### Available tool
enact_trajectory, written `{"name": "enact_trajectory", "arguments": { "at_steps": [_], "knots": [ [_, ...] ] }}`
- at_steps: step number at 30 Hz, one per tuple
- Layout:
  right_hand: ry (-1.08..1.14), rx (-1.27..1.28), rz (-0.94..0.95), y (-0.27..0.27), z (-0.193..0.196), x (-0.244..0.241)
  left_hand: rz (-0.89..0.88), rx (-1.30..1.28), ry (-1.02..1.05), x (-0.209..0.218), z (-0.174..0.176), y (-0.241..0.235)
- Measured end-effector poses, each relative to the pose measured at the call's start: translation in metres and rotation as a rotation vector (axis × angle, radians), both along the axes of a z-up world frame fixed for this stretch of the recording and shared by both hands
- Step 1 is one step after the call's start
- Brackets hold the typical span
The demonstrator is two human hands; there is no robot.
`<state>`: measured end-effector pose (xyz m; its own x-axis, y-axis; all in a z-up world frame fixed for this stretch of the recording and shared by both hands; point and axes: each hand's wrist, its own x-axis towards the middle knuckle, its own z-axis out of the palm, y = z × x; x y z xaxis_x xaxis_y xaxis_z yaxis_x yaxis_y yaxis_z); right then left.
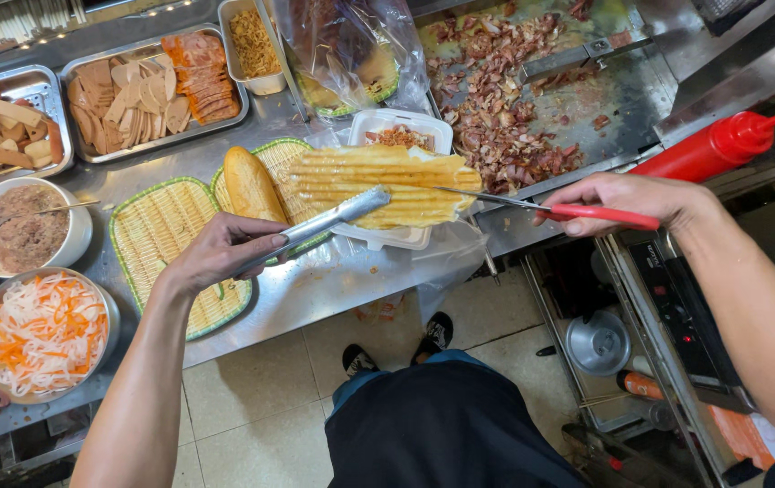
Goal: The person assembles a takeout meal in a styrofoam container. They add sliced cucumber, shredded vegetables, sliced meat, and fried onions, then cut a grilled flatbread into pieces and add it to the container. Finally, they drizzle sauce over the food and close the container.
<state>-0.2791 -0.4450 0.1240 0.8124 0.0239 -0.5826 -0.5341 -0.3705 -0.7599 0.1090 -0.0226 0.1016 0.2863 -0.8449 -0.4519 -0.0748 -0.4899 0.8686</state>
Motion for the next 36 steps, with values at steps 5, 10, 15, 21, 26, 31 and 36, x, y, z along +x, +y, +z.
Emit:
{"name": "enact_trajectory", "arguments": {
  "at_steps": [5, 10, 15, 21, 26, 31, 36],
  "knots": [
    [0.072, 0.356, -0.342, 0.023, -0.034, -0.002, 0.281, -0.169, 0.116, -0.025, -0.023, -0.024],
    [0.04, 0.476, -0.403, 0.05, -0.067, -0.005, 0.555, -0.384, 0.342, -0.067, -0.057, -0.072],
    [0.023, 0.651, -0.432, 0.065, -0.089, 0.007, 0.597, -0.35, 0.262, -0.077, -0.052, -0.09],
    [-0.02, 0.608, -0.433, 0.07, -0.102, 0.015, 0.629, -0.323, 0.234, -0.082, -0.039, -0.096],
    [-0.025, 0.662, -0.385, 0.079, -0.111, 0.032, 0.565, -0.28, 0.177, -0.093, -0.041, -0.092],
    [-0.025, 0.682, -0.432, 0.099, -0.109, 0.046, 0.573, -0.271, 0.145, -0.083, -0.027, -0.083],
    [0.032, 0.662, -0.547, 0.125, -0.105, 0.062, 0.524, -0.276, 0.138, -0.078, -0.025, -0.071]
  ]
}}
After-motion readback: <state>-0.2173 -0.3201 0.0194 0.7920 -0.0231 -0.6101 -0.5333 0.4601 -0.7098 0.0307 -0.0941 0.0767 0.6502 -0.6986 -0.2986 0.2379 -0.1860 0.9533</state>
